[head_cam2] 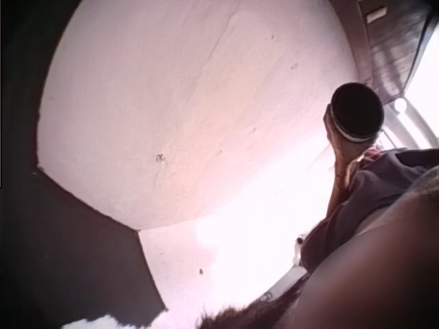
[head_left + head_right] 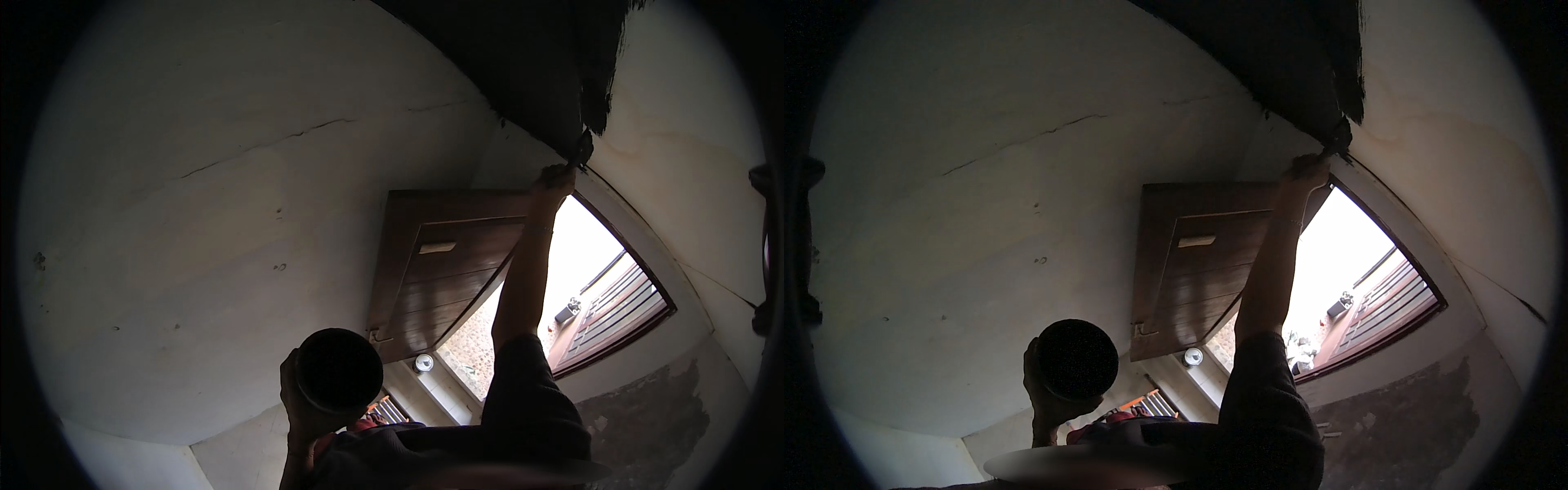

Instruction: The person paints a white ceiling with black paint using a brush and a small container. They repeatedly dip the brush into the container and apply paint in long strokes across the ceiling surface.

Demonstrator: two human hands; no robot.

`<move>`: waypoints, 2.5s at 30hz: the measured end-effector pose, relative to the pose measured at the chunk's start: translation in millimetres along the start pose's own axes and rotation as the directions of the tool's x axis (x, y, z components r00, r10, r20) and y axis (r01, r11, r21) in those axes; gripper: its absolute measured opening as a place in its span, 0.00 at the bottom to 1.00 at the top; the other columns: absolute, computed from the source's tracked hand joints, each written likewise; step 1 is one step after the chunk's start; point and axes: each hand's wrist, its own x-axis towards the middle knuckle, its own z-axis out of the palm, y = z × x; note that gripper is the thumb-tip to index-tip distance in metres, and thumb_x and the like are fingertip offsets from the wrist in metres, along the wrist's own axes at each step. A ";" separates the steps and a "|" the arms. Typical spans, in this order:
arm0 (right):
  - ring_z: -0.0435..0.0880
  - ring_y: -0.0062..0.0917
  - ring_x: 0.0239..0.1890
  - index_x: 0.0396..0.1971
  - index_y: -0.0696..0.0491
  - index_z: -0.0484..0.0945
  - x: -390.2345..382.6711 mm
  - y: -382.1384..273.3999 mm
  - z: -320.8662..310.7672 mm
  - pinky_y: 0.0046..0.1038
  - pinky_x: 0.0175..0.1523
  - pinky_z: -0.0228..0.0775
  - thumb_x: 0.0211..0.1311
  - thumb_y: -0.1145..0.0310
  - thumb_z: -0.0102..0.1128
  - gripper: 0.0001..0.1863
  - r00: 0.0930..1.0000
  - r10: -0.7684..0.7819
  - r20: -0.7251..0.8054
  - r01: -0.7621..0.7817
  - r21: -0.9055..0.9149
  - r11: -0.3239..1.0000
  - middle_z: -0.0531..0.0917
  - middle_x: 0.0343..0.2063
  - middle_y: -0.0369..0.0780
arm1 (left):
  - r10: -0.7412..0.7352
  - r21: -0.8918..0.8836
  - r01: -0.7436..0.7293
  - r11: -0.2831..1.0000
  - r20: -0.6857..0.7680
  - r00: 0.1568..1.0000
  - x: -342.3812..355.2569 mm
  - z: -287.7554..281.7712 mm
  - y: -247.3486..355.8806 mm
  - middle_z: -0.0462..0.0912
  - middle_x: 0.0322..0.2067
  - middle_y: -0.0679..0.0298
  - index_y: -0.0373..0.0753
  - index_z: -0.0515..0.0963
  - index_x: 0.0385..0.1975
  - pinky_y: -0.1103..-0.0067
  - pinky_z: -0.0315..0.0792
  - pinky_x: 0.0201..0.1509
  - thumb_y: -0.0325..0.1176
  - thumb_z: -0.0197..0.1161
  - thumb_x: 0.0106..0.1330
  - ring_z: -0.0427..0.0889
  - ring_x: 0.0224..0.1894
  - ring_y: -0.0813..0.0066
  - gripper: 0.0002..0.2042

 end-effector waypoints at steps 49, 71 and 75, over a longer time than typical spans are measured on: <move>0.57 0.16 0.10 0.20 0.42 0.70 41.2 17.7 31.7 0.20 0.18 0.51 0.76 0.62 0.50 0.18 0.985 0.111 0.129 -0.139 0.236 0.962 0.63 0.10 0.28 | -0.026 0.021 0.026 0.999 0.009 1.000 -9.0 -11.0 -6.6 0.78 0.57 0.49 0.36 0.63 0.69 0.59 0.79 0.61 0.48 0.91 0.26 0.81 0.59 0.51 0.63; 0.57 0.14 0.13 0.29 0.45 0.73 -33.9 -1.6 75.2 0.18 0.19 0.52 0.82 0.62 0.45 0.15 0.915 0.131 0.381 -0.287 0.386 0.877 0.61 0.15 0.28 | 0.025 0.080 -0.029 0.996 0.046 0.999 -6.3 -14.0 -4.8 0.78 0.57 0.51 0.36 0.61 0.69 0.60 0.76 0.64 0.47 0.89 0.27 0.81 0.59 0.54 0.62; 0.56 0.14 0.13 0.28 0.45 0.72 -19.0 0.7 58.4 0.19 0.19 0.50 0.81 0.60 0.48 0.16 0.533 0.027 0.846 -0.728 0.442 0.524 0.59 0.14 0.28 | 0.003 0.106 -0.008 0.994 0.049 0.999 -4.6 -12.8 -0.9 0.74 0.58 0.48 0.33 0.62 0.68 0.58 0.77 0.59 0.53 0.90 0.28 0.80 0.58 0.49 0.62</move>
